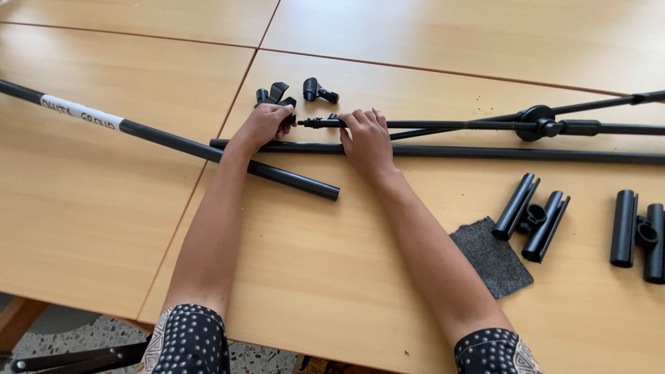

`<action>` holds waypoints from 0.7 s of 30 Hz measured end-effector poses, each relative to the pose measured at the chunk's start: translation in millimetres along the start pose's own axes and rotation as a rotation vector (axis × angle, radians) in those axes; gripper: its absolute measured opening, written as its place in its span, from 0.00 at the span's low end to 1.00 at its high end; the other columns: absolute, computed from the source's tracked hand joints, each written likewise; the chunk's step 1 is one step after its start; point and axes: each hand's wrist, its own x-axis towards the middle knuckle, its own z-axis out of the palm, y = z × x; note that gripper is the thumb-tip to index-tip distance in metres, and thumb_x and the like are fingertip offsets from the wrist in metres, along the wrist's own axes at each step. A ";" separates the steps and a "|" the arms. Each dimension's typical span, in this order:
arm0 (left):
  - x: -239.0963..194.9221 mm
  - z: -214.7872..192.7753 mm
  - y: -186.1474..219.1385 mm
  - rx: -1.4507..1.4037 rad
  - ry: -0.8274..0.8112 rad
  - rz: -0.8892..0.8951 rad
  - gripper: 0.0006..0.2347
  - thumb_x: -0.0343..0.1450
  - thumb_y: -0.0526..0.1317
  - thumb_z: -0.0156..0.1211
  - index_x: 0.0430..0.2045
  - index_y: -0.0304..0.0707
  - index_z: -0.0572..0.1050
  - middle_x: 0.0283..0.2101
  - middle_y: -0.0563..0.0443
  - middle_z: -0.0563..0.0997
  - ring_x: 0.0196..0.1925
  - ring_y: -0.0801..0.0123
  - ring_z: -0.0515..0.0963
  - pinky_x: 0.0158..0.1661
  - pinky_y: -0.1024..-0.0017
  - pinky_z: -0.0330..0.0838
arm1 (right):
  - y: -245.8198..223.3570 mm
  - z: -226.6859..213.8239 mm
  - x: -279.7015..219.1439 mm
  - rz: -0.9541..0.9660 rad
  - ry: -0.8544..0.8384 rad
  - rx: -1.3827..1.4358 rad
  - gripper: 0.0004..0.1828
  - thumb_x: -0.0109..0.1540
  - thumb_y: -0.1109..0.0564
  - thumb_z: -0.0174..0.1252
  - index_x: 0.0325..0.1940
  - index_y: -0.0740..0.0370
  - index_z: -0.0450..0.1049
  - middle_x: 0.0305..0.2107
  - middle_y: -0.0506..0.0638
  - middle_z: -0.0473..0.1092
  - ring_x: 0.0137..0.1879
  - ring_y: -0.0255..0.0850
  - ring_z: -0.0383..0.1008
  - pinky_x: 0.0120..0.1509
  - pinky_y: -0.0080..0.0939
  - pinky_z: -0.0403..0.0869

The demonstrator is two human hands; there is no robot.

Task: The person assembles a tripod by connecting various black plastic and metal components on a wooden table. They attach joints and rods together, tightening the connections by hand to form the tripod's structure.

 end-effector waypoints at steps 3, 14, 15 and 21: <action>-2.0 1.8 3.0 0.292 0.037 0.048 0.12 0.73 0.50 0.58 0.29 0.46 0.84 0.21 0.51 0.82 0.28 0.64 0.84 0.37 0.64 0.78 | 0.4 -3.9 -1.7 -0.008 0.004 0.012 0.16 0.62 0.51 0.64 0.54 0.48 0.75 0.38 0.45 0.71 0.51 0.43 0.74 0.73 0.52 0.61; -38.4 17.4 44.7 0.328 -0.048 0.302 0.18 0.66 0.36 0.62 0.51 0.50 0.80 0.51 0.44 0.81 0.54 0.44 0.80 0.55 0.53 0.75 | 6.6 -5.1 -3.4 0.013 -0.015 0.061 0.17 0.63 0.49 0.64 0.57 0.44 0.75 0.38 0.44 0.70 0.52 0.43 0.73 0.74 0.52 0.60; -37.1 19.8 43.0 0.194 -0.119 0.312 0.15 0.70 0.35 0.66 0.52 0.39 0.80 0.47 0.38 0.83 0.52 0.43 0.82 0.53 0.54 0.77 | 5.7 -5.6 -3.6 0.012 -0.009 0.066 0.17 0.63 0.49 0.64 0.56 0.44 0.75 0.38 0.44 0.70 0.51 0.43 0.73 0.73 0.52 0.60; -26.0 16.1 34.2 0.097 -0.146 0.242 0.12 0.72 0.35 0.68 0.49 0.38 0.82 0.35 0.43 0.86 0.39 0.66 0.84 0.46 0.68 0.79 | 10.5 -4.0 -4.0 -0.006 0.011 0.072 0.13 0.66 0.46 0.61 0.54 0.45 0.76 0.35 0.44 0.69 0.48 0.44 0.74 0.67 0.46 0.65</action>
